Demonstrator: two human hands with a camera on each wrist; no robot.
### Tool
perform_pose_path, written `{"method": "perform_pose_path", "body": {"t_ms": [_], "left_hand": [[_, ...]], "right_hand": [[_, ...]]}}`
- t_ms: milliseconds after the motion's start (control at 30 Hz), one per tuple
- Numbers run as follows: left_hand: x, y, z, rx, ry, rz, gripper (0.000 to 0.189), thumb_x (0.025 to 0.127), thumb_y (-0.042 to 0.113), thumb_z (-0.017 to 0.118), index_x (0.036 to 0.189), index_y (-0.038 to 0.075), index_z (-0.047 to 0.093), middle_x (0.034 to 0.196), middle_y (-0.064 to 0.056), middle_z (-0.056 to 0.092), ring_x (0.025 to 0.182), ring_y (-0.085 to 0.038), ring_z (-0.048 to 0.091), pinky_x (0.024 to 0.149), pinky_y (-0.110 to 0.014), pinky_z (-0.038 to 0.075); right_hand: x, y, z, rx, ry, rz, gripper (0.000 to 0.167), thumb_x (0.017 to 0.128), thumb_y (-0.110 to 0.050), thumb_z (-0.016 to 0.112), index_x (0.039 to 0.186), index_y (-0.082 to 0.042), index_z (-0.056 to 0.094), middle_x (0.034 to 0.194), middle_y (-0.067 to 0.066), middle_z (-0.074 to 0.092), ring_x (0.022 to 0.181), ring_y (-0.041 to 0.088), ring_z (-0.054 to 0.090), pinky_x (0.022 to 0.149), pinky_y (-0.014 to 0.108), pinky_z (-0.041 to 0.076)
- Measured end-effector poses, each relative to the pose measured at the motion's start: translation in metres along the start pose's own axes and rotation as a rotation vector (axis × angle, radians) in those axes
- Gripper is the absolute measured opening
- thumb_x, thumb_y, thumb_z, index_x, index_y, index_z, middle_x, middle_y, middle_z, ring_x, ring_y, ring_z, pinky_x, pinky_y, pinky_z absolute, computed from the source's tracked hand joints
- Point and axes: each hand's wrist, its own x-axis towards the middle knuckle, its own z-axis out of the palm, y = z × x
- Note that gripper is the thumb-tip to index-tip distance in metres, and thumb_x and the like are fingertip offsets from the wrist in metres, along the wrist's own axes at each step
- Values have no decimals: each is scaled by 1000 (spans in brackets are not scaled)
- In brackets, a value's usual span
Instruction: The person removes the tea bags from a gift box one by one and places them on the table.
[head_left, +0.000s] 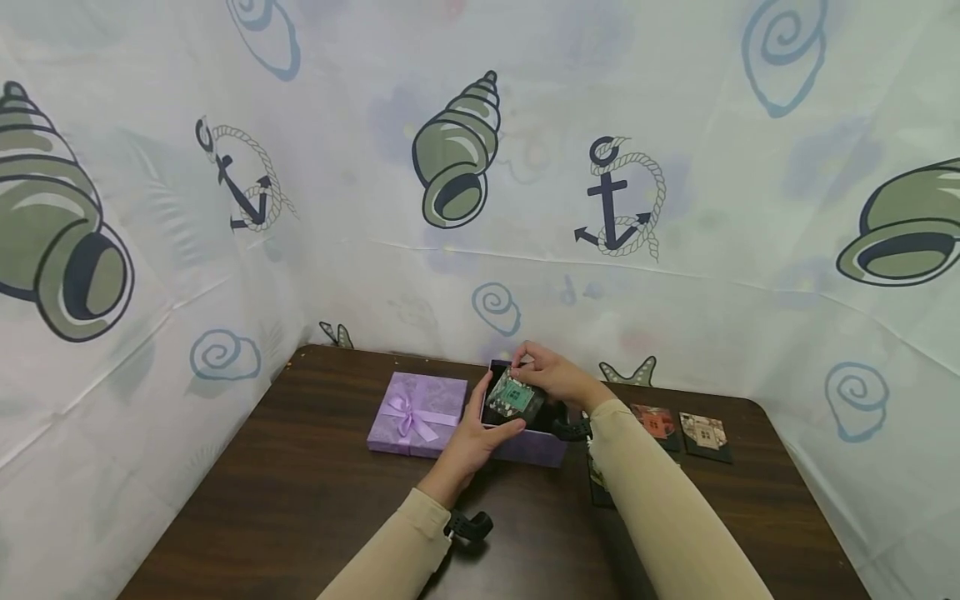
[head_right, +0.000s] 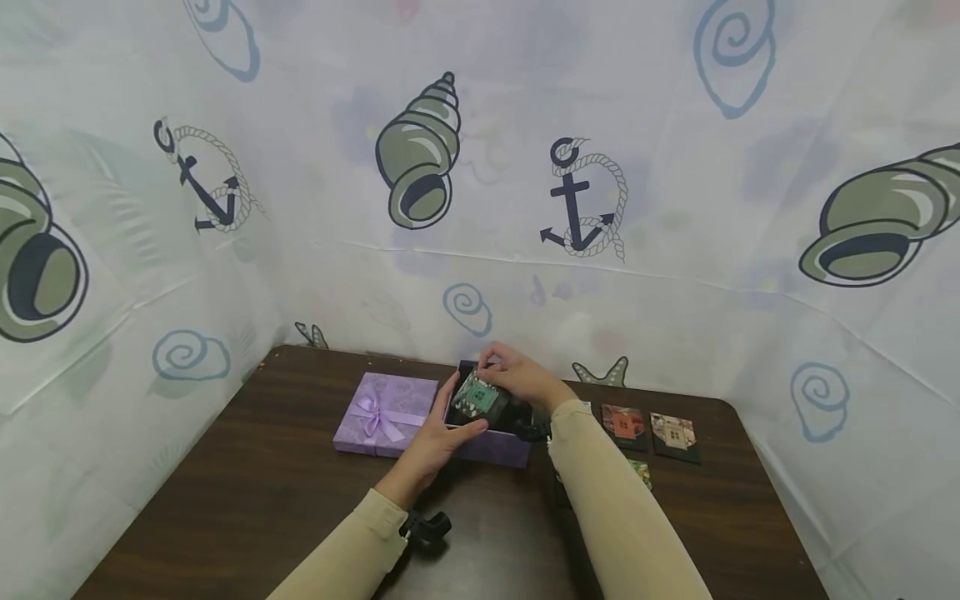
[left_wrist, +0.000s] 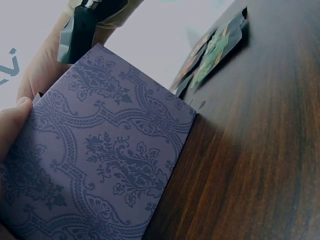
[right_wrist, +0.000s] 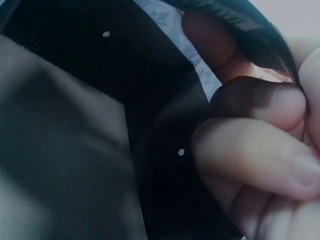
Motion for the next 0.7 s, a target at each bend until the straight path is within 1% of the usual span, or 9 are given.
{"method": "perform_pose_path", "body": {"t_ms": [33,133,200,300,400,500,600,700], "left_hand": [[0,0,0,4,1,-3,106,91,37,91,172,46,24,174,-18,28,152,-40,39,125,-63,35],[0,1,0,7,2,-10,106,91,38,91,172,46,24,175,-18,25,155,-42,35,126,-67,32],[0,2,1,8,1,-10,106,90,39,91,172,46,23,177,-17,23,157,-42,32,127,-69,30],[-1,3,-1,2,3,-3,107,90,39,91,172,45,24,179,-14,21,161,-41,28,130,-70,26],[-1,3,-2,-6,10,10,107,89,38,92,172,44,25,180,-12,22,164,-40,25,132,-69,22],[-1,2,-1,-8,9,19,108,89,36,93,172,42,25,178,-14,26,164,-42,26,131,-70,23],[-1,1,0,-7,8,15,106,91,32,91,173,42,25,176,-16,30,162,-44,27,130,-69,25],[-2,2,1,3,10,13,104,92,31,90,173,41,25,174,-18,31,161,-44,28,129,-68,27]], "right_hand": [[0,1,0,30,-4,-17,21,115,-26,60,127,-10,53,102,9,74,73,19,65,57,32,53],[1,3,-1,102,-20,-46,18,114,-20,59,125,-7,56,103,10,75,78,21,68,64,33,59],[0,3,-2,109,-14,-49,16,114,-20,60,122,-6,61,106,7,74,85,20,68,70,33,61],[1,2,-2,116,13,-46,18,113,-22,62,119,-5,68,110,4,72,91,21,68,74,36,63],[0,1,-2,139,54,-31,22,113,-27,64,119,-6,70,109,4,70,90,20,69,72,37,64],[-3,3,-2,139,87,-11,25,112,-31,65,121,-9,71,106,3,70,87,18,68,70,34,62],[-7,4,-1,104,99,-3,25,112,-33,66,122,-11,71,106,2,71,86,17,67,70,33,61],[-11,4,1,67,106,-26,23,111,-30,67,125,-12,72,106,4,71,81,18,62,65,33,56]]}}
